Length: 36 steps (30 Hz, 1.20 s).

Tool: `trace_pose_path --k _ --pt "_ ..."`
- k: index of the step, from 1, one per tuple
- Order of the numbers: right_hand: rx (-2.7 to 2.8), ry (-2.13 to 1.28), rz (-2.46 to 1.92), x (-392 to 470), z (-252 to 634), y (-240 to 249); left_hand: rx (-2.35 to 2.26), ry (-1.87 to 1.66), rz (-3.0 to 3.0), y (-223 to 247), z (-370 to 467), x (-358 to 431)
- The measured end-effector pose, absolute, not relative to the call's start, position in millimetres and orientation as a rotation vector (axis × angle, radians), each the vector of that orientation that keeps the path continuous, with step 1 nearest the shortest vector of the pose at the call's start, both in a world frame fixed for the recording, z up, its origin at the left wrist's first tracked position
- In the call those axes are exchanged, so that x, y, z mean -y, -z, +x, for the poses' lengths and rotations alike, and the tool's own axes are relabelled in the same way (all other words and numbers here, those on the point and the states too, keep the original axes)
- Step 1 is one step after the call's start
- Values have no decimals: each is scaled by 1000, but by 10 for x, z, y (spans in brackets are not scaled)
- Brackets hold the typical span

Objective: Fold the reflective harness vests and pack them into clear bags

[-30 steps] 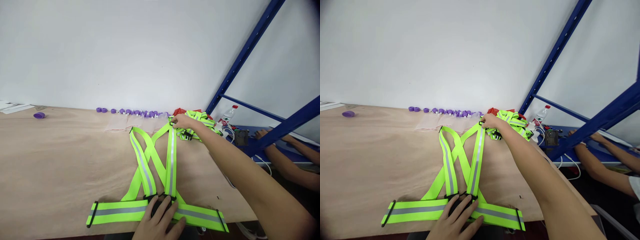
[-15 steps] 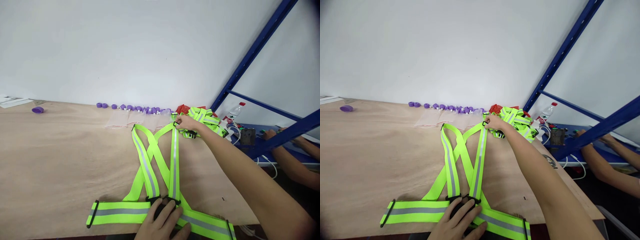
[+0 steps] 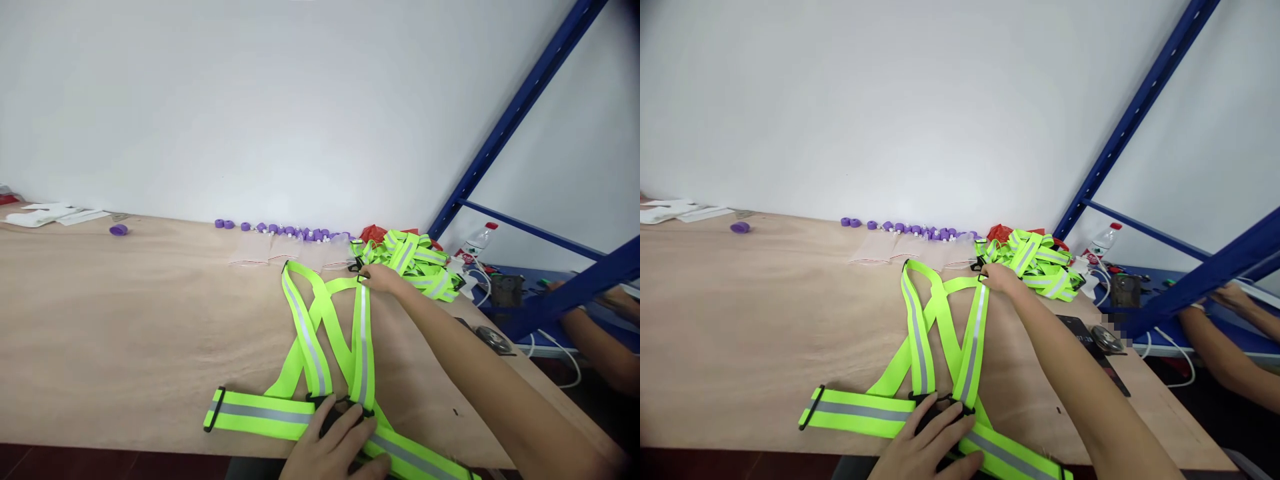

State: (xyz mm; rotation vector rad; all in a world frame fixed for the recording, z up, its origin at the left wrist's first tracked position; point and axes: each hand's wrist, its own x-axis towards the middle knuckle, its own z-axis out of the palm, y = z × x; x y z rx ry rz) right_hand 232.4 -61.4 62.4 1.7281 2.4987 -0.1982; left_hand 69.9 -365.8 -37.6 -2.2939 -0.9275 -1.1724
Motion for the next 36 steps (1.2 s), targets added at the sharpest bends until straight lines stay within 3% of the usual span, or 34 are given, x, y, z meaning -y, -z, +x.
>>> trace_pose_path --k 9,13,19,30,36 --pt "-2692 -397 1521 868 1365 -1110 1142 1057 -2328 93 174 3840" --pt "-2809 -392 1265 943 764 -1124 1213 1051 -2296 229 85 3823" --pt "-2654 -252 1040 885 202 -868 1186 1312 -2062 482 213 3684" --pt "-2581 -240 946 778 386 -1113 1417 1400 -2237 263 218 3790" --pt "-2668 -296 989 787 752 -1396 1512 1237 -2464 120 175 3905"
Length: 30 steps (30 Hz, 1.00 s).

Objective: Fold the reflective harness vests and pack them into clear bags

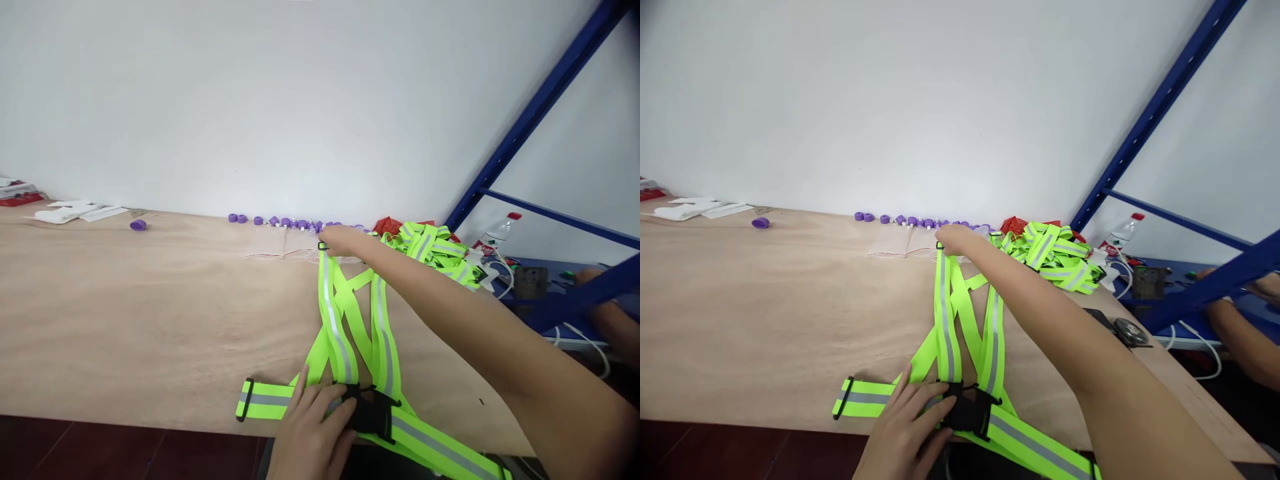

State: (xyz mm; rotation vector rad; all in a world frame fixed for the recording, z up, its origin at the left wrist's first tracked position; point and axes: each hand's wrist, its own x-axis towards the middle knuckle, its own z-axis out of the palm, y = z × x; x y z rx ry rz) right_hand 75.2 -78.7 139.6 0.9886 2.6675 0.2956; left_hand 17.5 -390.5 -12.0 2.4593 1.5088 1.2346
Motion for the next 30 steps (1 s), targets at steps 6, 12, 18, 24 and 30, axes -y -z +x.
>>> trace_pose_path --k 6,12,18,24,30 --pt "-2728 -351 1162 717 1020 -1374 -1536 -1162 2621 213 123 3871" --pt "-2723 -352 1319 552 1073 -1154 -1538 -1233 2785 389 128 3778" --pt "-2719 -226 1415 545 1039 -792 -1581 -1453 2660 487 231 3725" --pt "-2892 -135 1487 875 1228 -701 -1656 -1412 2672 536 229 3757" --pt "-2910 122 1301 1450 1589 -397 -1677 -1056 2872 367 171 3820"
